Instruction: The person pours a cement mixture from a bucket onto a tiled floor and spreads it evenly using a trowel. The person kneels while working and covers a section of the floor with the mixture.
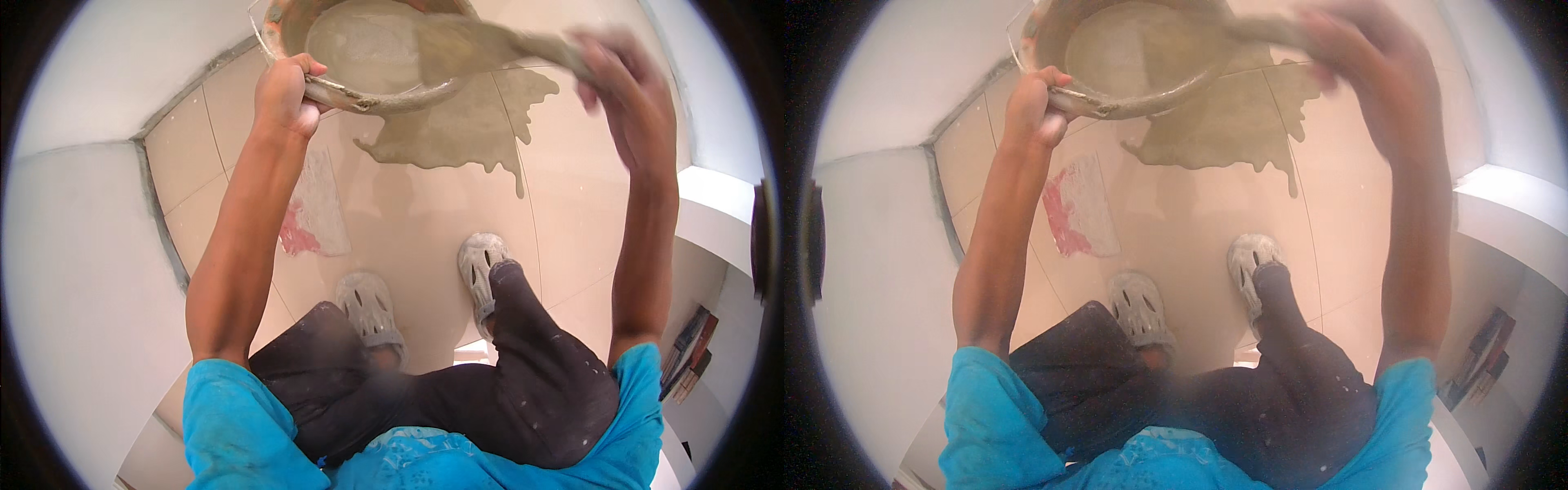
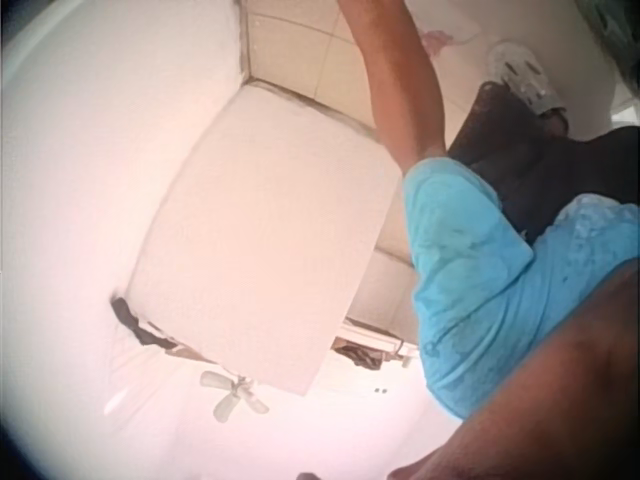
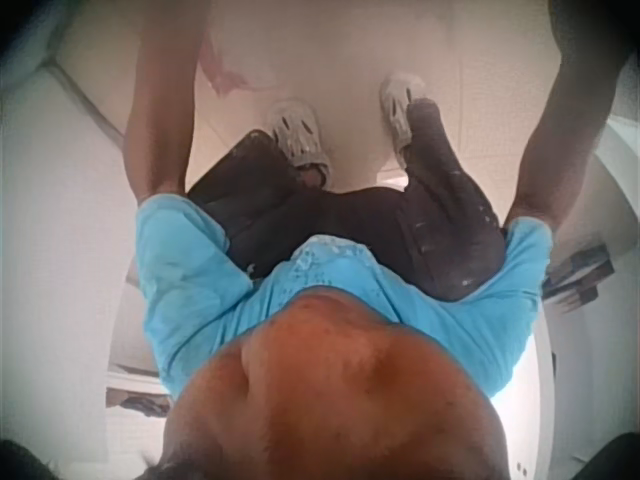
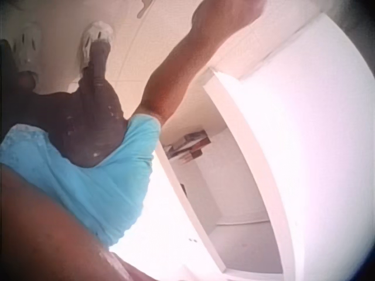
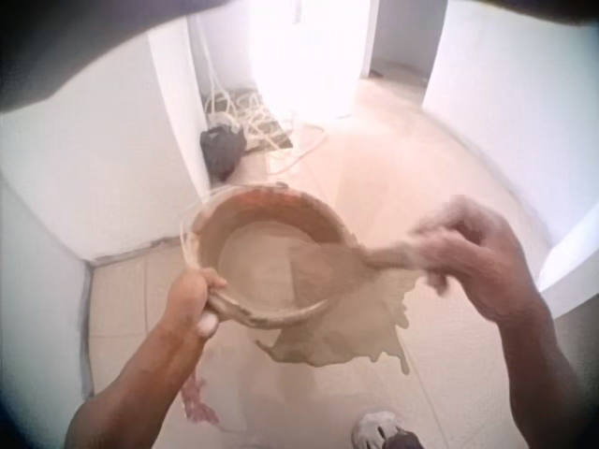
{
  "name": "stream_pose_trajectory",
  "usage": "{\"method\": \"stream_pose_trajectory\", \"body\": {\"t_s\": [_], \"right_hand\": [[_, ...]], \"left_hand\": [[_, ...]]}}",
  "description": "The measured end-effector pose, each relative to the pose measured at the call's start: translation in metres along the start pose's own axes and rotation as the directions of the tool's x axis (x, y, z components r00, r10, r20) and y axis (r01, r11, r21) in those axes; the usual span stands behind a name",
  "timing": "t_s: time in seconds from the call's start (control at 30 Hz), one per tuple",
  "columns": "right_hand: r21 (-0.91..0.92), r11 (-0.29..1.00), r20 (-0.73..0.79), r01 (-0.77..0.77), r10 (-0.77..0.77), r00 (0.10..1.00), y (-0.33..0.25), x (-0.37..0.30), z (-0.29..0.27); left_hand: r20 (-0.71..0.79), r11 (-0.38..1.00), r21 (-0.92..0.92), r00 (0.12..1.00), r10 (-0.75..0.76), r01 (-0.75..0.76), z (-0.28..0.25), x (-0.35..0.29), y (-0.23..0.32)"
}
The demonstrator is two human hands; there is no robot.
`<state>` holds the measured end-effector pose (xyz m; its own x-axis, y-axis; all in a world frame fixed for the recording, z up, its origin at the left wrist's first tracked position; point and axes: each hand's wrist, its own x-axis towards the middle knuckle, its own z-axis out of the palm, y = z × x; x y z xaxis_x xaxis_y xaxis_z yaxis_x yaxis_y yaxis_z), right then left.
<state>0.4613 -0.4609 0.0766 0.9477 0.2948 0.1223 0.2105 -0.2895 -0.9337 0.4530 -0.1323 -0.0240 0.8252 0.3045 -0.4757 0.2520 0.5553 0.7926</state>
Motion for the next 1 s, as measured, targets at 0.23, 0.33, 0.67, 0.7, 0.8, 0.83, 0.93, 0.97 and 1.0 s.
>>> {"method": "stream_pose_trajectory", "body": {"t_s": [0.23, 0.33, 0.67, 0.7, 0.8, 0.83, 0.93, 0.97, 1.0], "right_hand": [[-0.489, 0.764, 0.299, 0.42, -0.305, 0.904, -0.044, 0.128, 0.143], [-0.674, 0.607, 0.422, 0.42, -0.149, 0.894, -0.051, 0.133, 0.143], [-0.386, 0.894, 0.285, 0.227, -0.118, 0.951, -0.046, 0.116, 0.144], [-0.337, 0.879, 0.474, 0.337, -0.15, 0.867, -0.054, 0.108, 0.141], [-0.436, 0.688, 0.725, 0.58, -0.112, 0.679, -0.051, 0.043, 0.163], [-0.289, 0.772, 0.79, 0.566, -0.141, 0.597, -0.037, 0.017, 0.17], [-0.119, 0.775, 0.85, 0.621, -0.244, 0.467, 0.034, -0.048, 0.221], [-0.103, 0.766, 0.865, 0.635, -0.247, 0.438, 0.057, -0.058, 0.257], [-0.08, 0.754, 0.877, 0.652, -0.257, 0.406, 0.072, -0.063, 0.297]], "left_hand": [[-0.037, 1.0, 0.013, 0.999, -0.009, 0.01, -0.01, -0.006, 0.007], [0.071, 1.0, -0.023, 0.997, -0.012, 0.014, 0.033, -0.007, -0.012], [0.083, 0.996, -0.071, 0.995, -0.055, 0.061, 0.028, -0.008, -0.009], [0.05, 0.997, -0.071, 0.999, -0.017, 0.021, 0.008, -0.006, -0.007], [0.038, 0.995, -0.1, 0.999, 0.01, -0.006, -0.019, 0.011, -0.002], [0.024, 0.995, -0.092, 0.999, -0.03, 0.033, -0.026, 0.023, -0.001], [0.182, 1.0, -0.014, 0.983, 0.008, -0.005, 0.004, 0.009, 0.0], [0.239, 0.997, 0.03, 0.969, 0.056, -0.065, 0.013, -0.005, 0.008], [0.094, 0.996, 0.043, 0.993, 0.079, -0.083, 0.021, -0.017, 0.011]]}}
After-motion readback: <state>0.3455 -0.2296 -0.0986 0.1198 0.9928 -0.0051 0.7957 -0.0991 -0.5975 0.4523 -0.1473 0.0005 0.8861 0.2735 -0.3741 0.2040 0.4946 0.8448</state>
